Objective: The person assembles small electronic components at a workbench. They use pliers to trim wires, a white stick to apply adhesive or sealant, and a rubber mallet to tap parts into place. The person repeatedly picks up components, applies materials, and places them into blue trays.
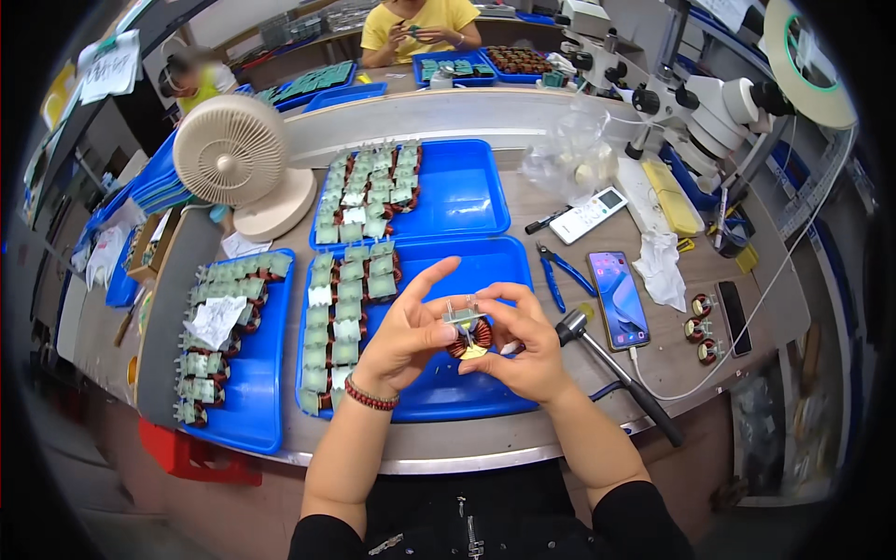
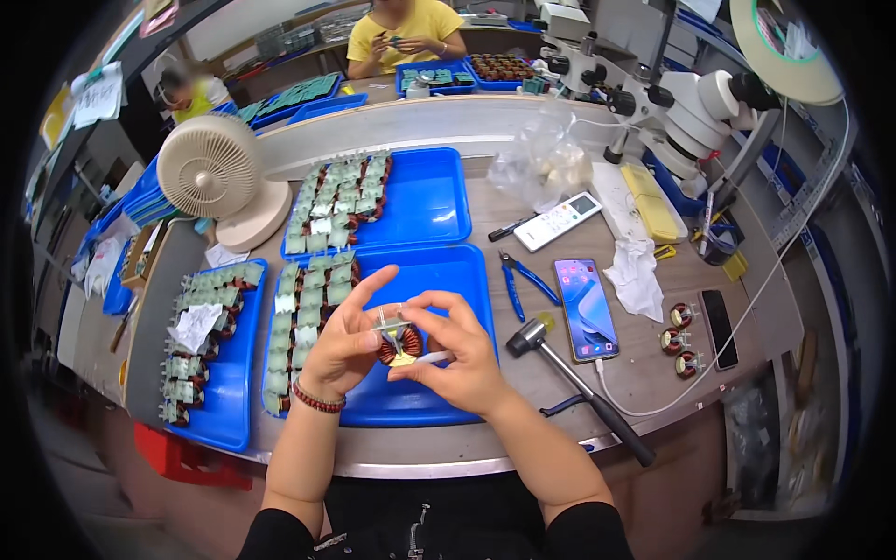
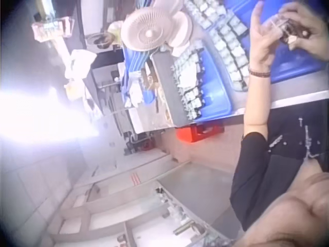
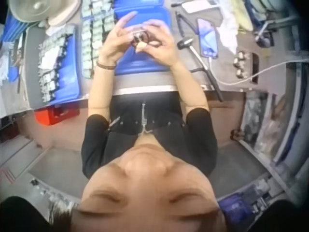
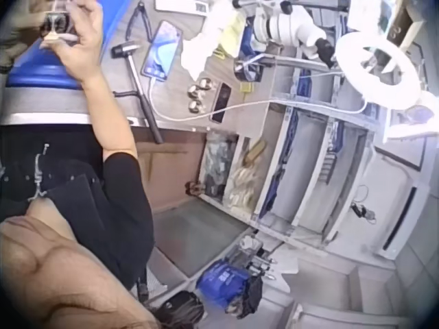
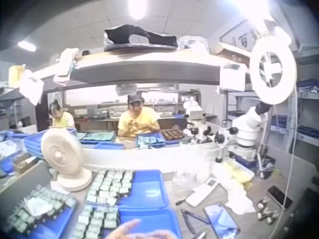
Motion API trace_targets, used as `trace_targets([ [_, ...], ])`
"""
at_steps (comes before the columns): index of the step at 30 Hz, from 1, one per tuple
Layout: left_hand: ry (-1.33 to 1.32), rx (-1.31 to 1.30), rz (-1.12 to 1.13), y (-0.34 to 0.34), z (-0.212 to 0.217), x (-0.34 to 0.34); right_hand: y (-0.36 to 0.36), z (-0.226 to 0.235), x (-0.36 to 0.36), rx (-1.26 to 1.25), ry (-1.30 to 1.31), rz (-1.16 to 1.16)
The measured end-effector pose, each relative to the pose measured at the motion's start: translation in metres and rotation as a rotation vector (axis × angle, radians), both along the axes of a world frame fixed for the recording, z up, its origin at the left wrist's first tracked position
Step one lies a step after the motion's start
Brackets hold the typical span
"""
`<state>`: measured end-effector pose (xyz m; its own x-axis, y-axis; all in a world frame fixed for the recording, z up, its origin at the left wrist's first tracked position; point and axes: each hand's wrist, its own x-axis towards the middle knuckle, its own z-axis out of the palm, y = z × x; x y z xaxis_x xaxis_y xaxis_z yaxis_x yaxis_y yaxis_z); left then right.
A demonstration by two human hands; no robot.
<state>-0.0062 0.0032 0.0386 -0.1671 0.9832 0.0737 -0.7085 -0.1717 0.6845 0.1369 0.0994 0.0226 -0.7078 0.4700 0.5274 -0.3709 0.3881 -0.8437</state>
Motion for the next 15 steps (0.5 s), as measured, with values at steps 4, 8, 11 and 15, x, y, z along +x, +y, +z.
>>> trace_targets([
  [4,0.055,-0.072,0.091,-0.01,-0.008,0.007,0.001,-0.011,-0.006,0.05,0.067,-0.112],
  [8,0.065,-0.068,0.149,-0.015,-0.013,0.014,0.003,-0.016,-0.007,0.067,0.123,-0.122],
  [11,0.11,-0.07,0.167,-0.017,-0.01,0.015,0.003,-0.017,-0.006,0.087,0.112,-0.137],
  [15,0.081,-0.034,0.162,-0.016,-0.012,0.017,0.004,-0.019,-0.009,0.099,0.154,-0.125],
])
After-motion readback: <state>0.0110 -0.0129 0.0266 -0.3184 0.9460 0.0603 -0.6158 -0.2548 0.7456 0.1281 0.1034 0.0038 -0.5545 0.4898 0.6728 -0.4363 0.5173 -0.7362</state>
